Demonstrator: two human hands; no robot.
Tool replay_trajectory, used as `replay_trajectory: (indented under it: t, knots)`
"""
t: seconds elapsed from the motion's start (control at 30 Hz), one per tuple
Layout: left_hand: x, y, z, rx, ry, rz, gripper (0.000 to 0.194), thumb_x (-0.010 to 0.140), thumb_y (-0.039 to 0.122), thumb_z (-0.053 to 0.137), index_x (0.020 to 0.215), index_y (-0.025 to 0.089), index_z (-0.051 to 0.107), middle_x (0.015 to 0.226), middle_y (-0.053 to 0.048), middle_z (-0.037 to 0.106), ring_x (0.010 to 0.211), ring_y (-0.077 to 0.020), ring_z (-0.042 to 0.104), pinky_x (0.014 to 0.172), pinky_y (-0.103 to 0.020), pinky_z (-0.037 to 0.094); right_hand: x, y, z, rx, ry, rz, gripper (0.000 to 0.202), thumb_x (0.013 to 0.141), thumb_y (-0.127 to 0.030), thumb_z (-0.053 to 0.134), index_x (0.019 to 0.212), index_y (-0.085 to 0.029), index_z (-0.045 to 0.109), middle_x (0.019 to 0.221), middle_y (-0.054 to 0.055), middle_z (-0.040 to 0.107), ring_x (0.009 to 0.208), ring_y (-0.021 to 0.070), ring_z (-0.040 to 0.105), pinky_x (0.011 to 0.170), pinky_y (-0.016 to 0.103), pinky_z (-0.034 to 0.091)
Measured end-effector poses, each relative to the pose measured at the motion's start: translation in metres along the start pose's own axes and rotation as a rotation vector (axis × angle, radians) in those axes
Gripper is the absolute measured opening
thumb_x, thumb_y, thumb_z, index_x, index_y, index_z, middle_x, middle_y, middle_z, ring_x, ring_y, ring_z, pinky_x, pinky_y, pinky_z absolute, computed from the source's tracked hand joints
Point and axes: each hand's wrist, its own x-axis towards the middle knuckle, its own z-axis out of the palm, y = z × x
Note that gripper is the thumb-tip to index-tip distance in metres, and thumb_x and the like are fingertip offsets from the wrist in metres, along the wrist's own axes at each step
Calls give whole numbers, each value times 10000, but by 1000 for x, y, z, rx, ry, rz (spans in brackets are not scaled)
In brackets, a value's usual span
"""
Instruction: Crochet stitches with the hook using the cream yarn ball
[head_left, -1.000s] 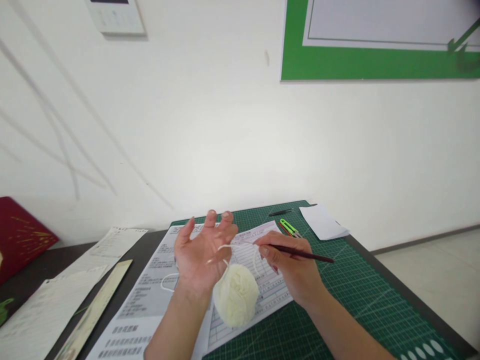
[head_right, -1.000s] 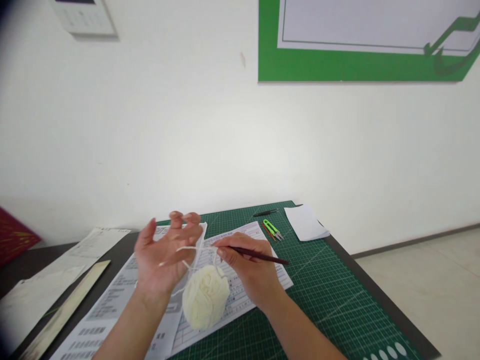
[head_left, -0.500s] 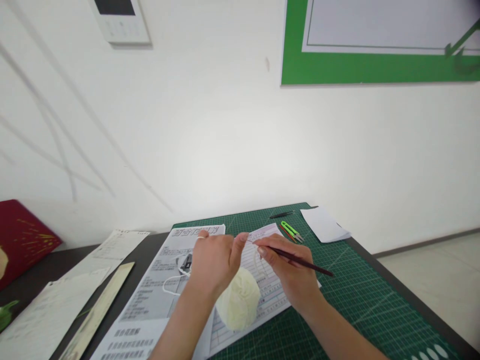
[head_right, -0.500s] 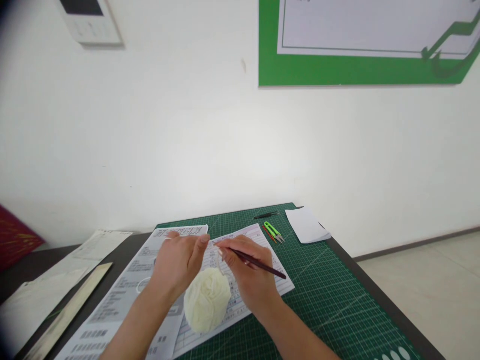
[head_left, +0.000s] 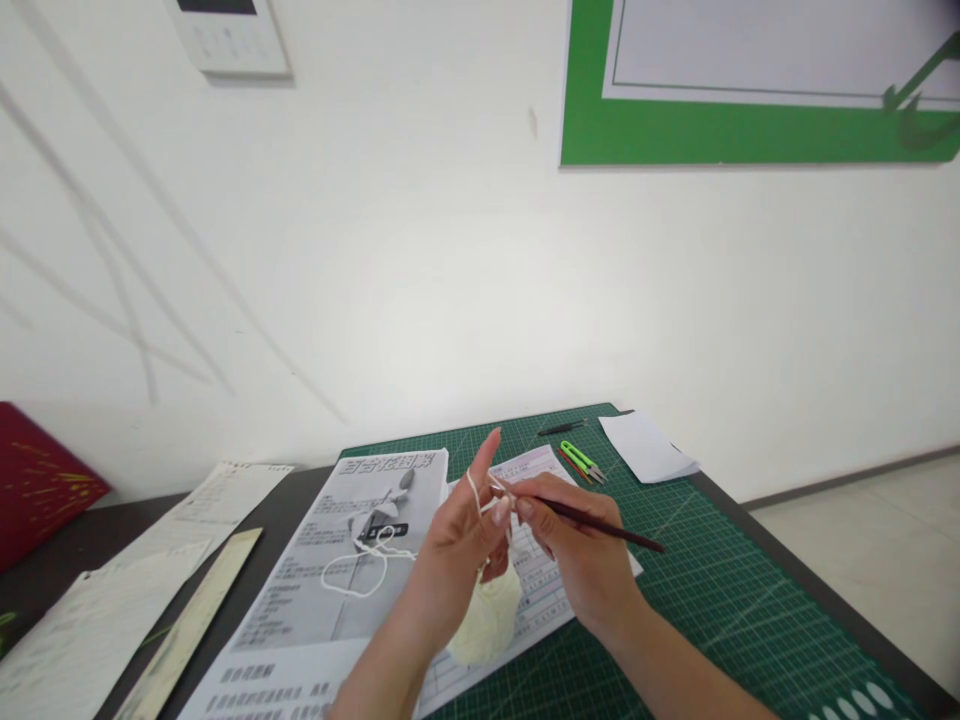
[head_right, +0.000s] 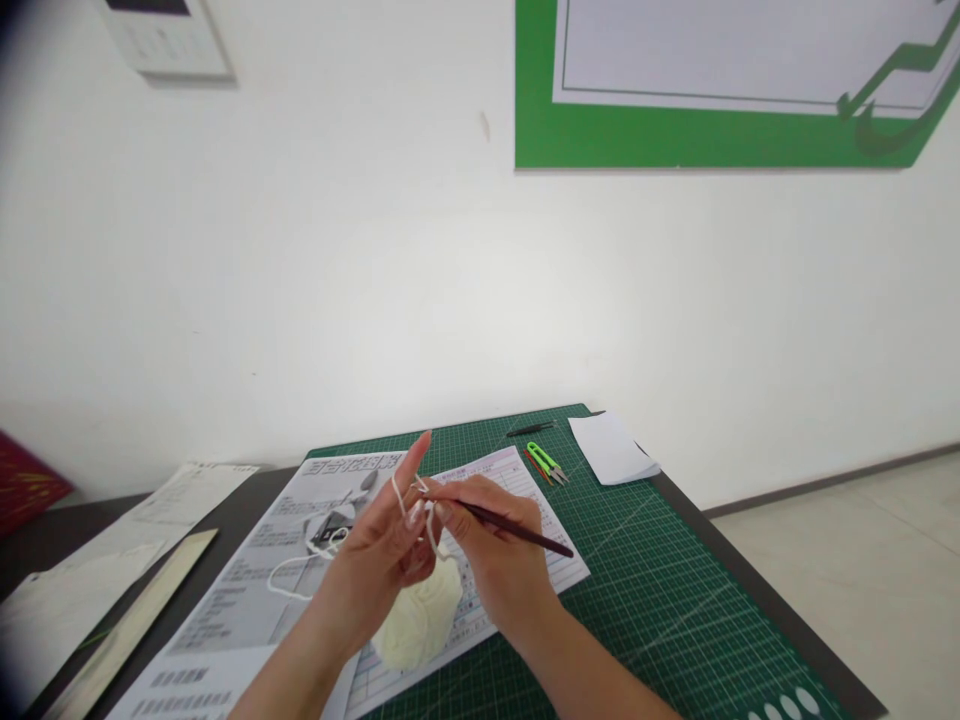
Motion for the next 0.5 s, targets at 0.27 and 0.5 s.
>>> replay_trajectory:
  t: [0.27,0.5]
  knots:
    - [-5,-6,0,18,44,147,503,821,180,660,1266,394,567,656,33,569,604,-86,484,577,-201,373,-5,-1,3,-26,-22,-75,103,795,-182,666,816,-218,761,676,14,660,588,132,552,538,264,420]
    - [-9,-4,1,-241,39,55,514,776,111,660,1227,351,610,639,28,585,586,-118,528,606,-261,445,-7,7,5,186,-86,116,91,794,-255,691,841,-208,754,637,12,641,469,90,455,411,220,323]
